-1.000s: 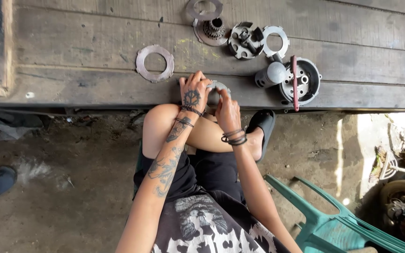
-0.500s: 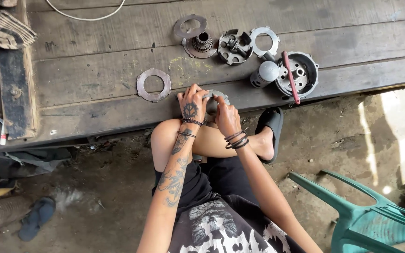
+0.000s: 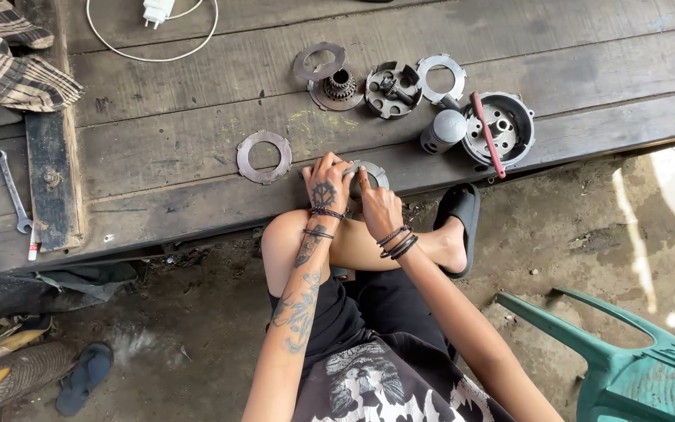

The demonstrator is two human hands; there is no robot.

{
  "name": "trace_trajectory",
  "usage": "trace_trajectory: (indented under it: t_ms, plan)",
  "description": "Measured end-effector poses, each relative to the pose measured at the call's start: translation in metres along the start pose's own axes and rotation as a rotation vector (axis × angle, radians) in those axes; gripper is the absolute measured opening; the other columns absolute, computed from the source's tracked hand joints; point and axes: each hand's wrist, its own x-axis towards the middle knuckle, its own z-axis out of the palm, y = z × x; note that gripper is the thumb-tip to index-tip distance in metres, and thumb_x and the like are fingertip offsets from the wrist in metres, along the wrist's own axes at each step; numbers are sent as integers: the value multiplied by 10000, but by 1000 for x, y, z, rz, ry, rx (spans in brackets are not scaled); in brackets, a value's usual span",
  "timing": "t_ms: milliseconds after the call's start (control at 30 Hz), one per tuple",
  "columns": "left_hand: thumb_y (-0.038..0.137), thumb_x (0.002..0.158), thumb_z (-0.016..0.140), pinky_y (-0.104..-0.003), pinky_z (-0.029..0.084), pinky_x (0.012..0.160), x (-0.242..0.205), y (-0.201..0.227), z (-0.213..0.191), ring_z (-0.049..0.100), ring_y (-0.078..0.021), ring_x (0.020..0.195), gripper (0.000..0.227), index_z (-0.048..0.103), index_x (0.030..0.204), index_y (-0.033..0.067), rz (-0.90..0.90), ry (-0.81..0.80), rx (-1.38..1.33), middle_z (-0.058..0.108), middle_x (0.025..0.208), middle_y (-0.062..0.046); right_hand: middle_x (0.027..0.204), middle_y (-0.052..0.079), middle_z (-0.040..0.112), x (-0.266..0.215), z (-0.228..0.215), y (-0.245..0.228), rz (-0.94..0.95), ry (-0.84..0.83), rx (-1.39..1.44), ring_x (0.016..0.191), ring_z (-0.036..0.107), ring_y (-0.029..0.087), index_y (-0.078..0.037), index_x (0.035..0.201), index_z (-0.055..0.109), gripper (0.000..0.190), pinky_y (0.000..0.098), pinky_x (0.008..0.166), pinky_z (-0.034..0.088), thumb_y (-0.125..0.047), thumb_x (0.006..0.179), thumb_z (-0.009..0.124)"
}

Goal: The person sits at a wooden workbench and uses a small metal tool to scrape and clean the edges of a circular metal ring. They handle the ring with both hands, rotating it to work on different sections while other mechanical components rest on the table.

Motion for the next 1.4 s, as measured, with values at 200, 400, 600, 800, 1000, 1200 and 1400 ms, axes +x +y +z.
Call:
trace_trajectory:
  t_ms: [200, 400, 600, 800, 1000, 1200, 1400]
  plan:
    - [240, 881, 794, -390, 388, 938, -1, 3, -5, 611, -177, 1008, 157, 753, 1029, 208, 3, 3, 7, 548, 995, 59, 899, 301, 726, 7, -10, 25, 42, 4, 302, 948, 716, 508, -347, 1499, 524, 484, 601, 785, 591, -262, 1023, 501]
    - [220, 884, 784, -406, 396, 938, -3, 7, -10, 610, -203, 997, 183, 722, 1056, 202, -7, 4, -3, 548, 1013, 44, 693, 176, 697, -22, -17, 42, -124, 278, 743, 622, 698, 378, -66, 1202, 485, 266, 470, 594, 520, -139, 978, 607]
    - [208, 864, 787, -410, 408, 913, -5, 16, -15, 583, -198, 996, 237, 674, 1071, 225, -18, 10, 52, 549, 1016, 49, 589, 37, 717, -34, -9, 48, -106, 372, 688, 619, 717, 302, -145, 984, 729, 141, 386, 631, 554, -264, 909, 738]
    - [212, 875, 769, -407, 404, 897, -4, 15, -8, 550, -200, 998, 218, 650, 1058, 211, -16, 21, 44, 542, 1007, 33, 585, 83, 737, -48, -45, 32, -83, 274, 763, 573, 721, 275, -116, 1314, 637, 341, 384, 677, 573, -108, 979, 576]
    - [198, 829, 821, -435, 379, 863, 0, 3, 19, 549, -241, 1000, 223, 749, 1039, 221, 50, 123, 82, 609, 1047, -15, 620, -1, 692, -34, -35, 34, 8, 248, 674, 515, 706, 213, -132, 1185, 629, 229, 378, 683, 500, -153, 972, 546]
    - [180, 845, 805, -440, 382, 852, -1, -1, 22, 568, -248, 983, 212, 735, 1044, 211, 59, 119, 60, 596, 1048, -21, 854, 25, 748, -15, -18, 36, -44, 228, 584, 549, 627, 229, -177, 1241, 679, 402, 388, 671, 514, -87, 860, 586]
    - [181, 881, 768, -416, 414, 905, -4, 12, -4, 589, -227, 989, 194, 680, 1053, 201, -14, 27, 16, 563, 1005, 8, 839, 117, 781, -18, -14, 42, -39, 154, 713, 608, 767, 229, -128, 1232, 684, 315, 371, 664, 593, -47, 950, 570]
